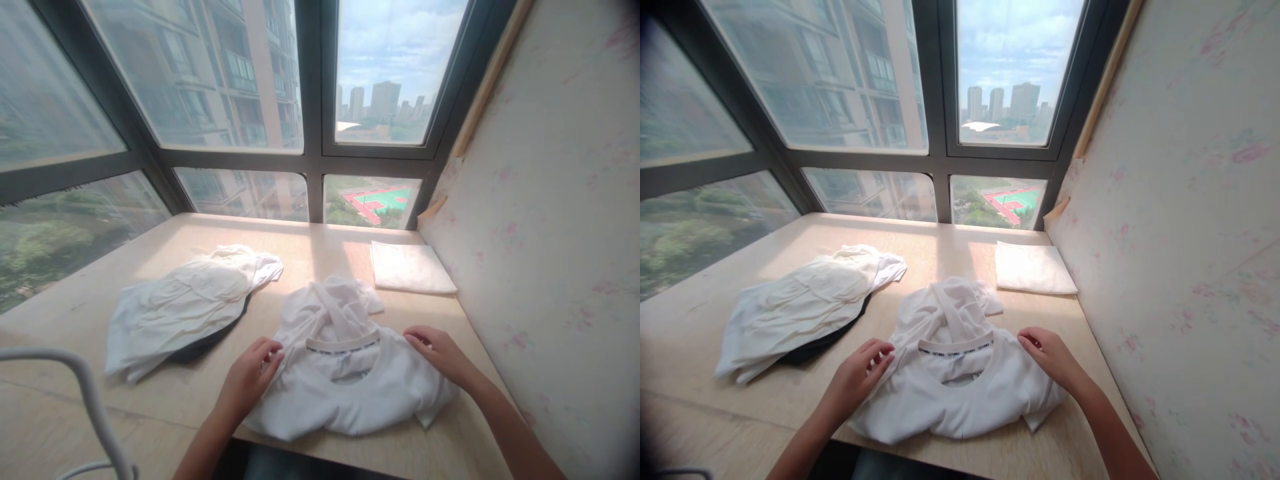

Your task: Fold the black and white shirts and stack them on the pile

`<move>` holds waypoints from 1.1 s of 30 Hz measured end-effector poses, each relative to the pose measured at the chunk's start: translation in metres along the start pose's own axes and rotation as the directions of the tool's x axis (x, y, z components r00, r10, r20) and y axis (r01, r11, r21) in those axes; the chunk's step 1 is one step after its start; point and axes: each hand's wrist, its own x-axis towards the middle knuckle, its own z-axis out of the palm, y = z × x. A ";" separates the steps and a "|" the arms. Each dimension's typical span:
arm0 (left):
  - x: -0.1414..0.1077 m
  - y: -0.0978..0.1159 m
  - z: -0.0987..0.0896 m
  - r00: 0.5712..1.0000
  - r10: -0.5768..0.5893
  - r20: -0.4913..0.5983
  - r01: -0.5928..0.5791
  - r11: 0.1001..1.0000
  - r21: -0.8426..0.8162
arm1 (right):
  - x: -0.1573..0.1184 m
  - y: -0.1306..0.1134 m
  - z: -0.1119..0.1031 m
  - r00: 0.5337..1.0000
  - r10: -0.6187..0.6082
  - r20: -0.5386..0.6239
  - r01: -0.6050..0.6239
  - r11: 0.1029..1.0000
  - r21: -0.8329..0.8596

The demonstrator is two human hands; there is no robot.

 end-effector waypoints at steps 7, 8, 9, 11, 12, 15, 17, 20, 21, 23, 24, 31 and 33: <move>0.037 0.023 0.007 0.984 0.064 0.166 -0.076 0.995 0.070 | 0.027 -0.033 0.011 0.987 -0.100 0.125 0.107 0.993 -0.056; 0.037 0.023 0.006 0.985 0.047 0.167 -0.058 0.996 0.063 | 0.028 -0.036 0.011 0.987 -0.100 0.122 0.106 0.993 -0.049; 0.037 0.023 0.006 0.986 0.031 0.161 -0.041 0.998 0.056 | 0.028 -0.037 0.010 0.987 -0.106 0.120 0.110 0.993 -0.034; 0.032 0.022 0.003 0.989 0.022 0.149 -0.028 0.999 0.035 | 0.026 -0.039 0.006 0.986 -0.128 0.109 0.128 0.992 0.007; 0.029 0.021 0.000 0.989 0.030 0.147 -0.033 0.999 0.021 | 0.023 -0.040 0.004 0.985 -0.140 0.102 0.138 0.990 0.028; 0.017 0.021 -0.010 0.979 0.089 0.182 -0.087 0.996 -0.020 | 0.011 -0.043 -0.003 0.986 -0.158 0.048 0.154 0.985 0.075; 0.011 0.025 -0.019 0.970 0.130 0.208 -0.127 0.991 -0.031 | 0.001 -0.047 -0.008 0.984 -0.176 0.001 0.174 0.978 0.115; 0.007 0.035 -0.031 0.979 0.166 0.116 -0.162 0.986 -0.046 | -0.013 -0.057 -0.014 0.971 -0.229 -0.063 0.236 0.962 0.140; 0.006 0.039 -0.034 0.982 0.179 0.053 -0.176 0.983 -0.056 | -0.016 -0.060 -0.015 0.966 -0.244 -0.088 0.254 0.959 0.129; 0.006 0.048 -0.037 0.974 0.215 -0.076 -0.221 0.971 -0.088 | -0.019 -0.065 -0.017 0.954 -0.263 -0.142 0.276 0.958 0.081; 0.006 0.053 -0.037 0.964 0.230 -0.136 -0.245 0.964 -0.107 | -0.020 -0.067 -0.017 0.948 -0.267 -0.172 0.279 0.959 0.050; 0.002 0.064 -0.044 0.879 0.175 -0.443 -0.211 0.977 -0.034 | -0.024 -0.074 -0.029 0.908 -0.304 -0.287 0.255 0.947 -0.197; 0.002 0.059 -0.055 0.925 0.151 -0.349 -0.166 0.986 -0.011 | -0.025 -0.073 -0.037 0.908 -0.299 -0.293 0.224 0.939 -0.262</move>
